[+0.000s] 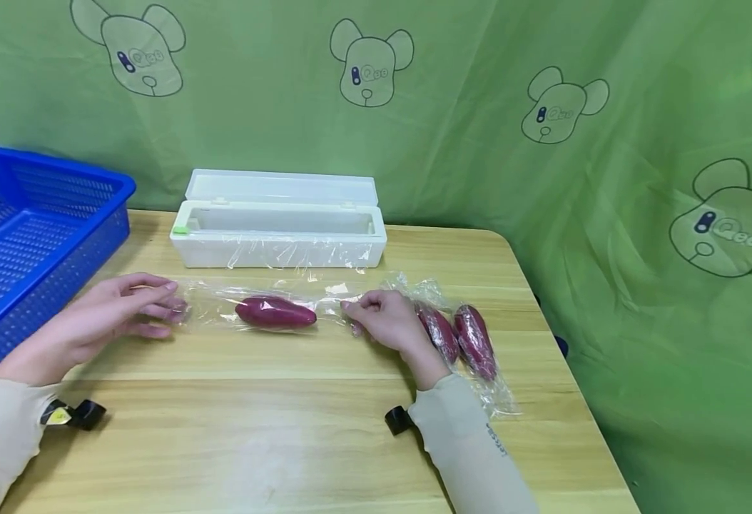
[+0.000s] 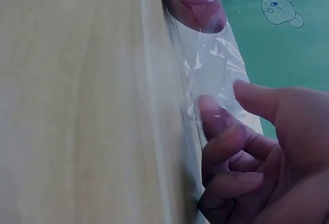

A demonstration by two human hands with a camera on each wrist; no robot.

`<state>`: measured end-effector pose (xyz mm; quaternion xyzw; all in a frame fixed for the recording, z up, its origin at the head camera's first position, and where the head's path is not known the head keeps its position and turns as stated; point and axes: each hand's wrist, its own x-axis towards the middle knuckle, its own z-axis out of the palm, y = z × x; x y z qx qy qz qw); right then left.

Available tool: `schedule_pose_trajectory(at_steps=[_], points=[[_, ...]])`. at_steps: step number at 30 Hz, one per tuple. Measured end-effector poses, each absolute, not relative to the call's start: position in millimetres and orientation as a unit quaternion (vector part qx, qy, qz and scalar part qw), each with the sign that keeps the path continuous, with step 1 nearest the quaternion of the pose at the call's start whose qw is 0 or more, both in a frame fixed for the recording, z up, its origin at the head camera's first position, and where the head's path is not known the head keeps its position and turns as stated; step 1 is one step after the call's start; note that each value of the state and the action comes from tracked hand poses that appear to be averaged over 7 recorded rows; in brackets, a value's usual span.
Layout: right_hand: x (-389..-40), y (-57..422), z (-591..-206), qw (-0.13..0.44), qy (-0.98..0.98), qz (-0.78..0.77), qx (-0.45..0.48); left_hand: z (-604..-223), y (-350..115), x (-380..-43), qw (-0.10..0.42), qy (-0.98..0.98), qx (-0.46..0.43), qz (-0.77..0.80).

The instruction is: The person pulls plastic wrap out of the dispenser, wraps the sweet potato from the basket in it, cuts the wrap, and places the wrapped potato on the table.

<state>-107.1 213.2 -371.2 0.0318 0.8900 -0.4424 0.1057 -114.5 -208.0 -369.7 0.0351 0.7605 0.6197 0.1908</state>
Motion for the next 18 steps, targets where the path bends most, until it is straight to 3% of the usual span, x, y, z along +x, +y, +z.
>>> schedule_pose_trajectory(at_steps=[5, 10, 13, 16, 18], points=[[-106, 213, -372, 0.106, 0.881, -0.459, 0.041, -361, -206, -110, 0.138, 0.812, 0.032, 0.566], [-104, 212, -369, 0.076, 0.897, -0.434, 0.030, -347, -200, -99, -0.002, 0.919, 0.060, 0.389], [-104, 212, -367, 0.057, 0.911, -0.407, 0.012, -339, -190, -92, -0.092, 0.920, 0.104, 0.367], [-103, 212, -367, 0.055, 0.917, -0.395, -0.006, -332, -179, -82, -0.119, 0.904, 0.179, 0.371], [-103, 212, -368, 0.057, 0.917, -0.395, -0.011, -329, -173, -77, -0.094, 0.899, 0.224, 0.366]])
